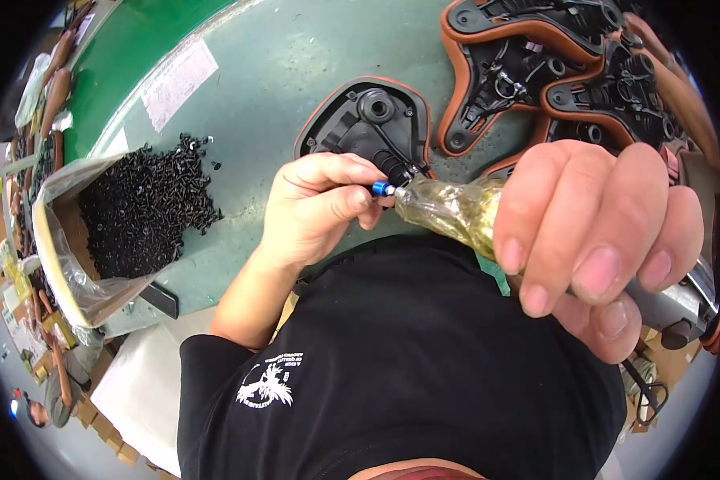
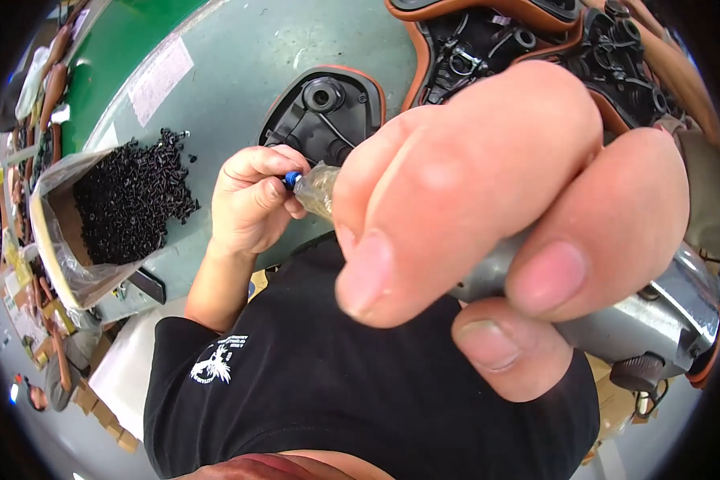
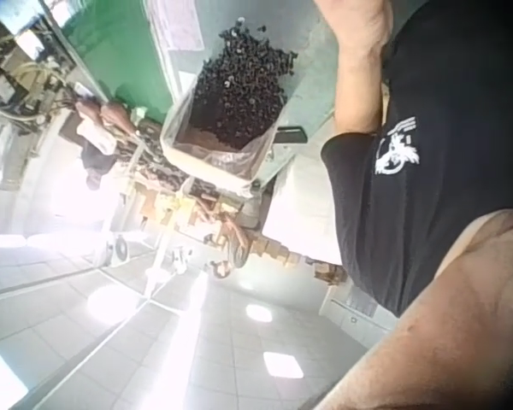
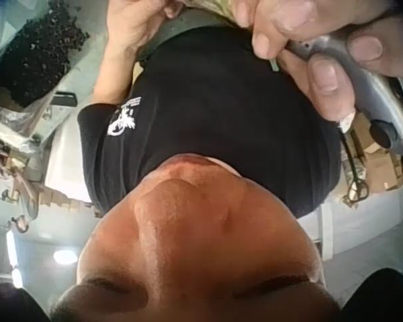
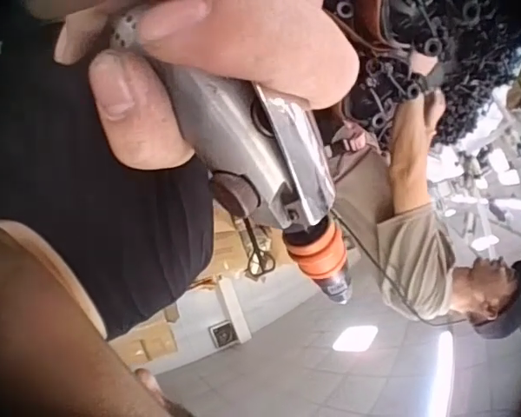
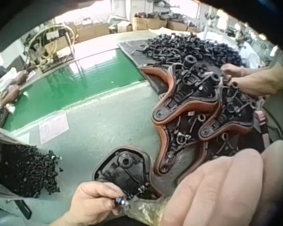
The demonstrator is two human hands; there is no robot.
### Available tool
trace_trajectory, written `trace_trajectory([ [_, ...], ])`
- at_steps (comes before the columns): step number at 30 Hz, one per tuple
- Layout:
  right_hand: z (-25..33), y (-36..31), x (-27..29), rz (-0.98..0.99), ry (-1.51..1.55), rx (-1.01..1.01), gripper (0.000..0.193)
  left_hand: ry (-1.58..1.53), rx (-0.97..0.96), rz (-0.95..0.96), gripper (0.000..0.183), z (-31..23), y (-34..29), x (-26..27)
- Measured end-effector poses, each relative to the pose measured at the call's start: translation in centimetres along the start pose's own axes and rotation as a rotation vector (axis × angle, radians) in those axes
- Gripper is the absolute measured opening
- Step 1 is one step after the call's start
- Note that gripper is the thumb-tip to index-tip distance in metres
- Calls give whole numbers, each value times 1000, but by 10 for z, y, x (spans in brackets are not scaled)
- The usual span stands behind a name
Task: Assembling bicycle seats by attaching components with an air-powered screwdriver.
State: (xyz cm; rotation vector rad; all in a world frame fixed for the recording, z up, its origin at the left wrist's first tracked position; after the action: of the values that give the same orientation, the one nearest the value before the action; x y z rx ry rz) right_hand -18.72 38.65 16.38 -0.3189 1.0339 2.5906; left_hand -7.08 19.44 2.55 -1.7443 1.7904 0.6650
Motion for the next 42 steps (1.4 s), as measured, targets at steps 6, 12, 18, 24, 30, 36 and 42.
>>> trace_trajectory([
  [6, -12, -9, -3, -90, 27, 179, 33, 238, -149, 32, 22, 7, 11, -5],
  [12, -16, -5, -1, -36, -14, 244, 35, 451, 5, 28, 36, 1, 11, -4],
  [18, 1, -21, 1, -12, -368, 81, 43, 1743, -648, 226, 64, -54, 90, 23],
  [24, -34, -11, 8, -29, -306, 148, 41, 1430, -340, 512, 55, -24, 122, 61],
  [30, -52, -6, 10, -65, -473, -18, 36, 1233, -270, 382, 44, -8, 117, 67],
  [36, -81, -1, 12, -21, -597, -119, 32, 1231, -359, 284, 39, -2, 113, 71],
  [42, -96, 5, 30, -81, -429, -74, 31, 1235, -357, 263, 37, -2, 113, 75],
])
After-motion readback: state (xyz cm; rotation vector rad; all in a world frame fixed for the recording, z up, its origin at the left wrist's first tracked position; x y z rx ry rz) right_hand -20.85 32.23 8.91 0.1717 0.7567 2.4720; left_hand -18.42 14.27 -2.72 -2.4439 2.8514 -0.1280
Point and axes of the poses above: each hand's wrist, its own y-axis towards the middle knuckle, its own x-axis out of the back of the hand, z = x × y, the point moved 3 cm from there along y, towards the middle knuckle, and after that the axes turned 12 degrees about y, right-handed, at the moved point
